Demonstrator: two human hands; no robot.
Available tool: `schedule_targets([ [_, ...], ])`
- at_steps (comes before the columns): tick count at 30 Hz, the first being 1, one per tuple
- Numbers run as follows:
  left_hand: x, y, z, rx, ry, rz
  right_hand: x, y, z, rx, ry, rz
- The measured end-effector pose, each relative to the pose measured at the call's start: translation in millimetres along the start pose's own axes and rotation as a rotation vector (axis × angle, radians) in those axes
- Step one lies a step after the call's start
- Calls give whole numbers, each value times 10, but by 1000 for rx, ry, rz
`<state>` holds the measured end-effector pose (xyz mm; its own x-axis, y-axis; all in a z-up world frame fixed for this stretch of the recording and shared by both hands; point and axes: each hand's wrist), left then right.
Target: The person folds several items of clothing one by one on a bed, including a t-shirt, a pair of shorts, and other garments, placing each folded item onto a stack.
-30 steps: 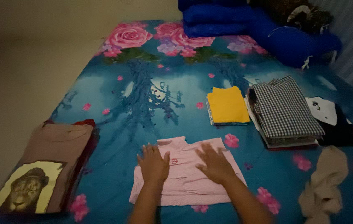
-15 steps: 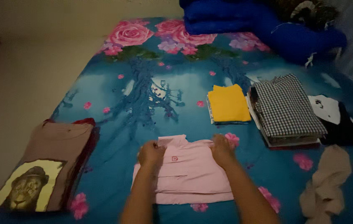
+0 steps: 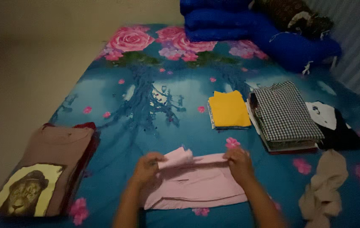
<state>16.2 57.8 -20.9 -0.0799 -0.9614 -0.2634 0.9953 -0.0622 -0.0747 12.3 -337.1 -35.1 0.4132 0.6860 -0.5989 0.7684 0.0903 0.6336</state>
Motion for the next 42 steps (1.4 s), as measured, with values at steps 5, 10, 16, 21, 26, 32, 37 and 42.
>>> schedule_targets([
  [5,27,-456,-157,305,364,-44,47,-305,33,44,122,-135],
  [10,11,-586,74,367,606,60,-12,-204,-314,189,-113,-230],
  [16,274,-670,378,84,366,223,133,197,-838,388,-284,-441],
  [21,287,-638,136,111,242,256,670,597,-1554,941,365,-400],
  [26,102,-649,91,693,720,428,986,470,-1666,275,310,-286],
  [32,118,-569,218,-139,-642,-25,577,244,-1864,22,372,-202],
  [37,153,-612,294,-161,-499,-280,338,-124,-1468,178,628,277],
  [42,224,-714,733,6,423,-131,170,-413,-1190,779,266,101],
])
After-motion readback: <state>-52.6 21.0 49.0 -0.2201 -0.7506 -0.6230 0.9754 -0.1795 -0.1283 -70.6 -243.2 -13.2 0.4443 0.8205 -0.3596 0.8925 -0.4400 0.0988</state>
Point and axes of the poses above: each hand's wrist, its own y-axis towards the middle knuckle, its own x-axis out of the palm, z = x × y, and after that the axes turned 3 degrees about y, right-handed
